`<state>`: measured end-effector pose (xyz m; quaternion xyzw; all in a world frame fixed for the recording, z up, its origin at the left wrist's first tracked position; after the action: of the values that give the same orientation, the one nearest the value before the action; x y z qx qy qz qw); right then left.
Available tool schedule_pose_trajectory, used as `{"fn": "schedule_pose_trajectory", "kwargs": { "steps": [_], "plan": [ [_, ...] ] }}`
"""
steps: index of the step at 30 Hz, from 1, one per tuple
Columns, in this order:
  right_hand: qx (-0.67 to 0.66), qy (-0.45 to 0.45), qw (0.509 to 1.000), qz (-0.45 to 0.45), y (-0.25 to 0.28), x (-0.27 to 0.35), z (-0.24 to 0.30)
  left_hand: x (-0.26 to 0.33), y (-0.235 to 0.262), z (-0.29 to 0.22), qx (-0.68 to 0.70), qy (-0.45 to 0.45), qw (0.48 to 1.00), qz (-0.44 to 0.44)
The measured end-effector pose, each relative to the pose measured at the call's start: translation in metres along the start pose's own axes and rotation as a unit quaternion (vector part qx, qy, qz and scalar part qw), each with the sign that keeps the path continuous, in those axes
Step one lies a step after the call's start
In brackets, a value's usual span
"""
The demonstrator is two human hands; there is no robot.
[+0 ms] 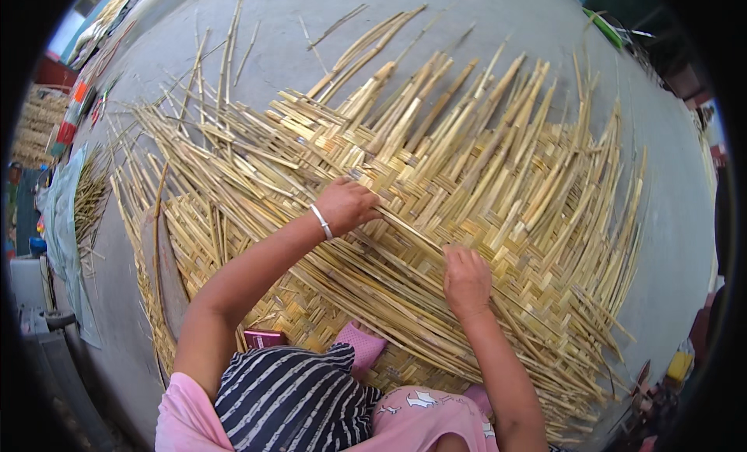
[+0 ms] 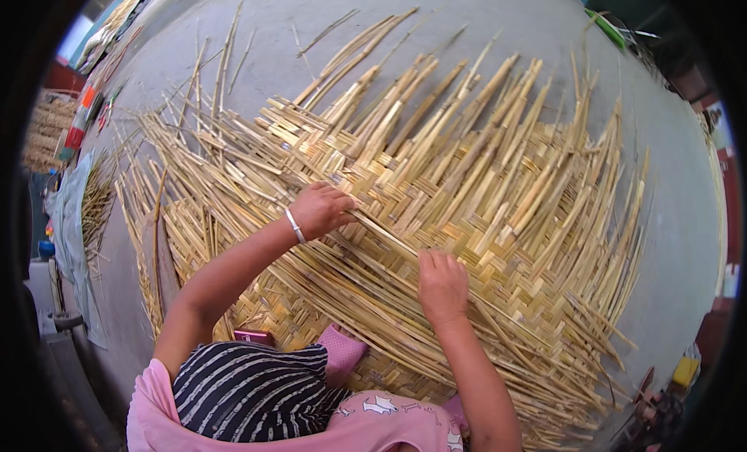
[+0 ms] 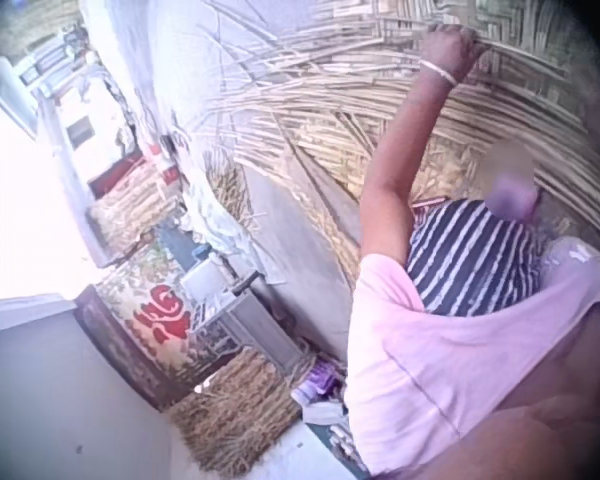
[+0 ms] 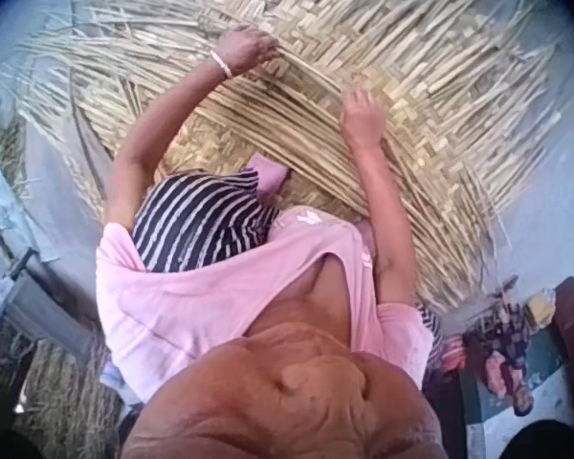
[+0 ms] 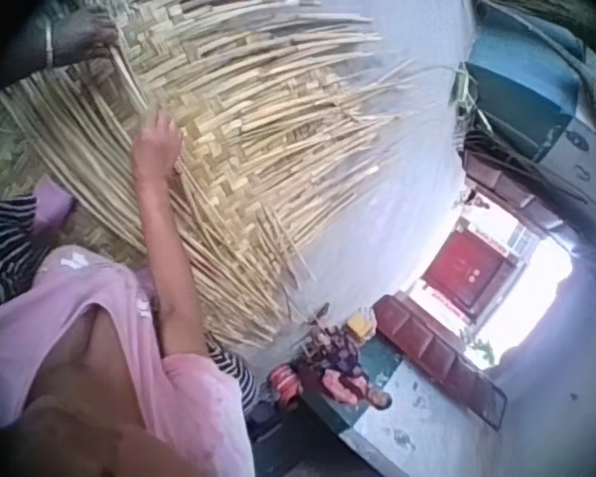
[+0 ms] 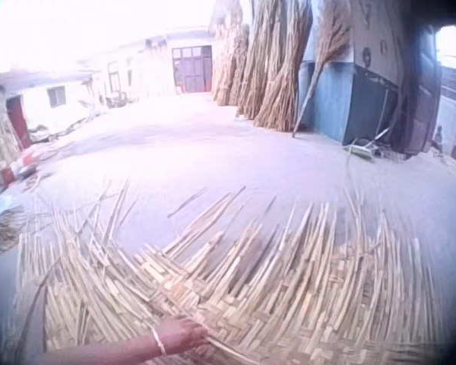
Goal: The person weaves a large flat basket using dried palm leaves. They interlace the leaves by hand, adjusting and tightening the weave to form a consistent pattern.
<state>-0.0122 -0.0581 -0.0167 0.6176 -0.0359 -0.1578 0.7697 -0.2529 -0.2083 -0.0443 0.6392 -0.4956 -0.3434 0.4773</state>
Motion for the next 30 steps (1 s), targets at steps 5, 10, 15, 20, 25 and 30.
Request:
{"fn": "schedule_pose_trajectory", "kwargs": {
  "steps": [5, 10, 15, 20, 25, 30],
  "plan": [
    [-0.103, -0.071, 0.992, -0.026, 0.008, 0.009, -0.006, -0.016, 0.016, -0.012, -0.012, -0.009, 1.000, 0.004],
    [-0.114, -0.142, 0.983, 0.009, 0.014, 0.019, -0.019, -0.023, 0.034, -0.028, 0.035, 0.019, 0.998, 0.038],
    [-0.105, -0.166, 0.967, 0.162, 0.025, 0.012, -0.015, -0.019, 0.023, -0.019, -0.038, 0.075, 0.996, 0.043],
    [-0.111, -0.151, 0.952, 0.243, 0.025, 0.014, -0.009, -0.028, 0.032, -0.029, -0.091, 0.075, 0.989, 0.092],
    [-0.225, -0.250, 0.942, -0.005, 0.048, 0.005, -0.063, -0.033, 0.069, -0.082, -0.010, -0.053, 0.963, -0.264],
    [-0.510, -0.324, 0.665, -0.439, 0.129, -0.016, -0.109, -0.019, 0.050, -0.129, 0.252, -0.075, 0.956, -0.129]
  ]
}}
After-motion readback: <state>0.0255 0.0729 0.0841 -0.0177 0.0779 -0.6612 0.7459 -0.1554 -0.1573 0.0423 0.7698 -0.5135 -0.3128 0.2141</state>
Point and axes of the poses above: each hand's wrist, its own x-axis away from the middle knuckle, its own y-axis out of the back of the hand, z = x × y, the point moved 1 cm from there along -x, towards the middle knuckle, and after that the axes turned 2 degrees about y, right-handed, at the moved point
